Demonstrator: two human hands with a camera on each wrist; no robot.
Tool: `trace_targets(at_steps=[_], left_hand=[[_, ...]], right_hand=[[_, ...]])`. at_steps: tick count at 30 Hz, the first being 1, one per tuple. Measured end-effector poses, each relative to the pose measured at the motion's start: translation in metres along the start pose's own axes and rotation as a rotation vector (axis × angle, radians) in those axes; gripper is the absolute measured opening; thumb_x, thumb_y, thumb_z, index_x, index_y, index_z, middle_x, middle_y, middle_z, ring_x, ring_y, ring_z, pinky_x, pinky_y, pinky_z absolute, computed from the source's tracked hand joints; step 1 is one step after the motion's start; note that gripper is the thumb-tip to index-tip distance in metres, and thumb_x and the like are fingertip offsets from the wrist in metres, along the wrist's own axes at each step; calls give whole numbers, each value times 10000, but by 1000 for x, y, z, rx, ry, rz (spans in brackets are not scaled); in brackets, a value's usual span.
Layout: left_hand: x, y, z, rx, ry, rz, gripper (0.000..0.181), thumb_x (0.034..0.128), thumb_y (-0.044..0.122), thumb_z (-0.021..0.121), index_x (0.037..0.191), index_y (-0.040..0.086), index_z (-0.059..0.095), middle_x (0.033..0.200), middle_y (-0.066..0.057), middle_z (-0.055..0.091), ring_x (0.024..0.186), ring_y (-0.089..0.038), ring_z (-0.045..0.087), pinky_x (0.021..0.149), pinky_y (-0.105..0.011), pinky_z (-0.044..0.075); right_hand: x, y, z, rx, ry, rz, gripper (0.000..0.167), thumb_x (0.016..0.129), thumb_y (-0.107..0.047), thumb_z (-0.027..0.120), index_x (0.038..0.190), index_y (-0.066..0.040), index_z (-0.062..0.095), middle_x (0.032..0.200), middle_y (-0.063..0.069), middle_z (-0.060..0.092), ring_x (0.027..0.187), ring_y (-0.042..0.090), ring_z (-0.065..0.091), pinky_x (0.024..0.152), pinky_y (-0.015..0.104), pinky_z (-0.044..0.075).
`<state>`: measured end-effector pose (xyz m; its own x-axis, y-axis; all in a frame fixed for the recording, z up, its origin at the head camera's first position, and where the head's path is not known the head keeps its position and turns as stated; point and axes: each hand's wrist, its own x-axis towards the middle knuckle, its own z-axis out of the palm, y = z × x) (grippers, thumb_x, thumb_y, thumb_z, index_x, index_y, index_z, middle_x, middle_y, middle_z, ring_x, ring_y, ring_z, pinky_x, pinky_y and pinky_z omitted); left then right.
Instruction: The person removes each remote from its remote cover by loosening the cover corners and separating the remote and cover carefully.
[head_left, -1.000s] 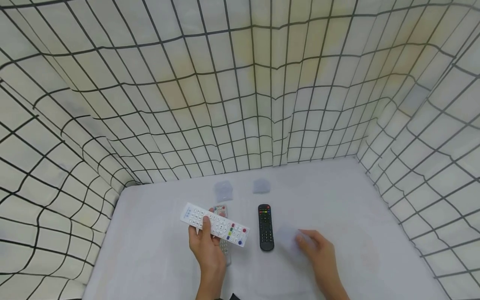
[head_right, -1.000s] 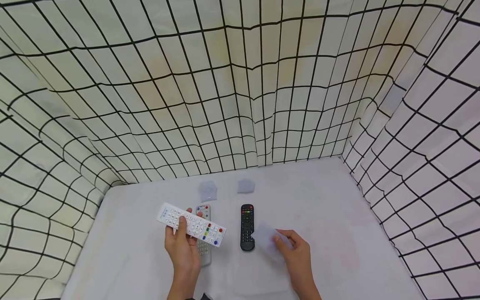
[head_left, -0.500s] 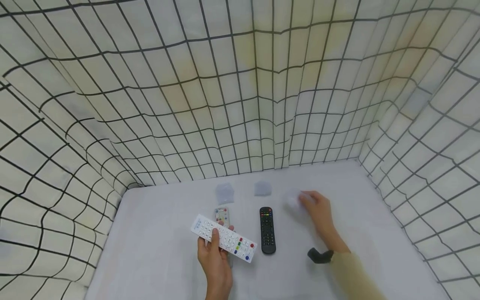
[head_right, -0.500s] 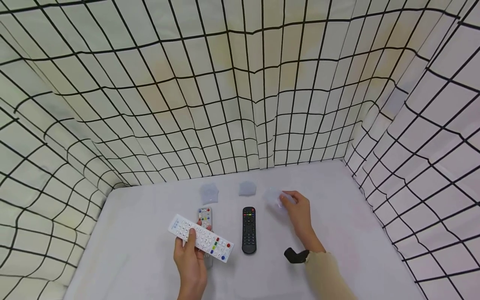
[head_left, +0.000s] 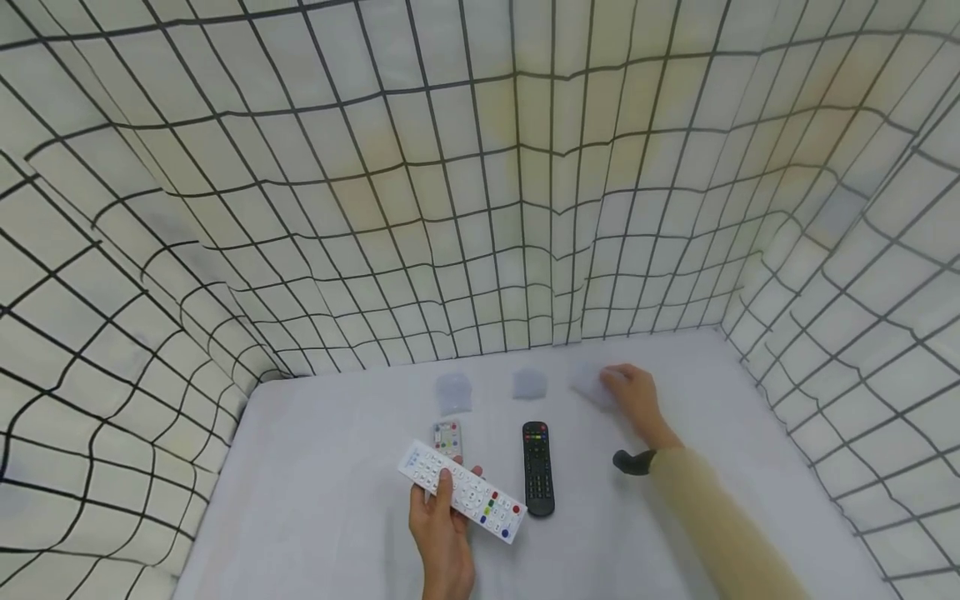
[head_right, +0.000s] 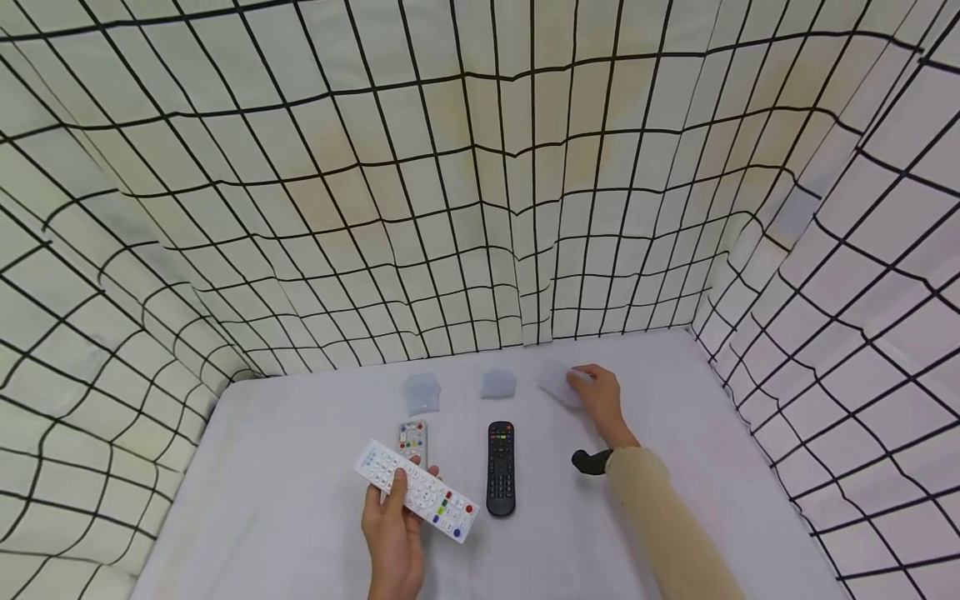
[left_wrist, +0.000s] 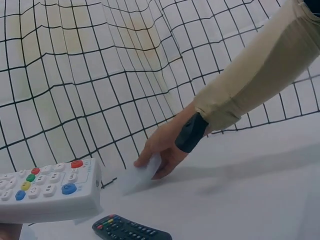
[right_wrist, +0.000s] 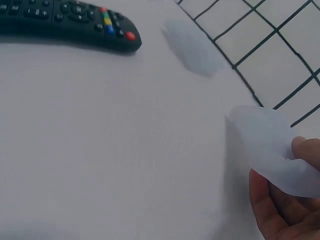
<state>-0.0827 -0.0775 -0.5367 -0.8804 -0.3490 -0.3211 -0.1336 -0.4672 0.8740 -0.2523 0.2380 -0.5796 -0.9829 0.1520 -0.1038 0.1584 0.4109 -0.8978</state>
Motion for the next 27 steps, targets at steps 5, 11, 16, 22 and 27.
trace_targets(at_steps=[5,11,16,22,27], left_hand=[[0,-4,1,-2,-16,-8,587,1111,314,509,1602,107,264,1504,-205,543,1151,-215,744,994,-321,591],[-1,-4,2,6,-29,-3,587,1114,307,506,1599,95,252,1511,-216,537,1157,-226,745,988,-328,595],[-1,-4,4,27,-57,-10,583,1111,312,511,1591,96,259,1504,-219,544,1158,-229,744,978,-331,600],[-2,-3,11,80,-135,-34,534,1114,273,509,1571,87,303,1462,-228,588,1136,-236,753,936,-303,610],[1,-1,19,131,-232,-38,557,1110,247,515,1588,89,275,1463,-250,581,1157,-279,745,940,-327,614]], right_hand=[[3,5,-3,-111,10,15,388,1080,-267,554,1331,23,612,1358,261,642,1285,407,592,1148,570,440],[5,6,-1,-225,39,-24,399,1062,-244,537,1314,56,610,1359,298,620,1301,451,562,1151,605,414],[7,7,2,-296,34,-35,414,1064,-239,533,1332,72,591,1361,313,601,1300,460,554,1138,603,426],[8,10,0,-353,50,-48,420,1072,-228,520,1357,74,574,1369,316,586,1314,465,527,1146,610,410],[2,5,-2,-430,117,-112,394,1071,-227,517,1356,34,591,1381,291,579,1324,461,489,1145,621,388]])
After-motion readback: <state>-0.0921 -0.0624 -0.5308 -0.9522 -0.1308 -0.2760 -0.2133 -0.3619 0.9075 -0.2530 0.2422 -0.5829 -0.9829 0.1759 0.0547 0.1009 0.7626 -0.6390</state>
